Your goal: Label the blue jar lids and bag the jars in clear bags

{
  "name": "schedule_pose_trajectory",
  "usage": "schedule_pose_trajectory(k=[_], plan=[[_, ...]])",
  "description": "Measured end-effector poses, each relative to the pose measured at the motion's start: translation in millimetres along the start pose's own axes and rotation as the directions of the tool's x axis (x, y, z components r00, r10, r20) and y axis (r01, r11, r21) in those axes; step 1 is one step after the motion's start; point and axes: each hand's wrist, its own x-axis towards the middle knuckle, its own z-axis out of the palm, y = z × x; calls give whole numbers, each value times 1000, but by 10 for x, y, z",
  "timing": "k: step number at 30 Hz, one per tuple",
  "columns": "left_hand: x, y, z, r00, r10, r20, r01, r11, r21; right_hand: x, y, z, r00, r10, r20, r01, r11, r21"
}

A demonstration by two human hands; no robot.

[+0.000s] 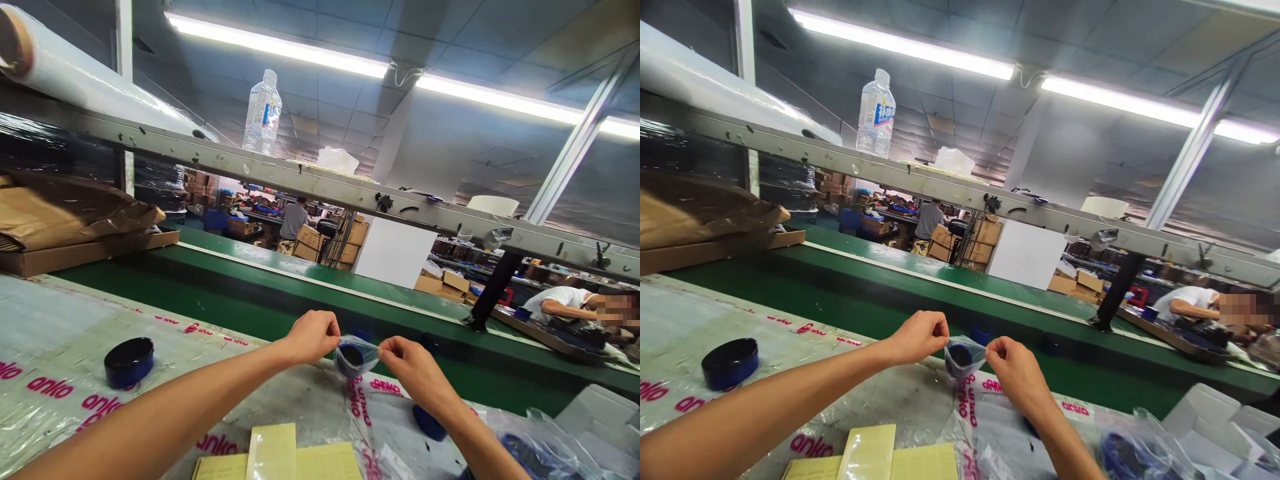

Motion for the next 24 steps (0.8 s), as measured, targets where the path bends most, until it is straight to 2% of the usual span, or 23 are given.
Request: schedule_pose_trajectory(k=[6, 10, 13, 16, 20, 22, 24], plan=[[-187, 22, 35, 999, -44, 19, 46, 991, -125, -280, -125, 99, 999, 35, -36, -32, 996, 89], [-271, -73, 73, 998, -63, 27, 67, 983, -170, -344, -93, 160, 996, 67, -62, -59, 991, 121], [-346, -108, 48, 998, -61, -13, 58, 982, -178, -409, -37, 197, 989, 96, -108, -78, 984, 162], [-461, -110, 27, 999, -27, -33, 20, 984, -176, -507, -10, 296, 990, 7, -142, 15, 988, 152], [-596, -120, 107, 984, 108, 140, -76, 974, -213, -584, -28, 517, 969, -236, -77, 241, 969, 55], [-616, -131, 189, 974, 99, 205, -47, 968, -245, -575, -46, 609, 964, -265, -28, 267, 962, 53], [-609, -136, 269, 979, 47, 200, 8, 963, -268, -551, -71, 647, 975, -221, 8, 218, 970, 110]])
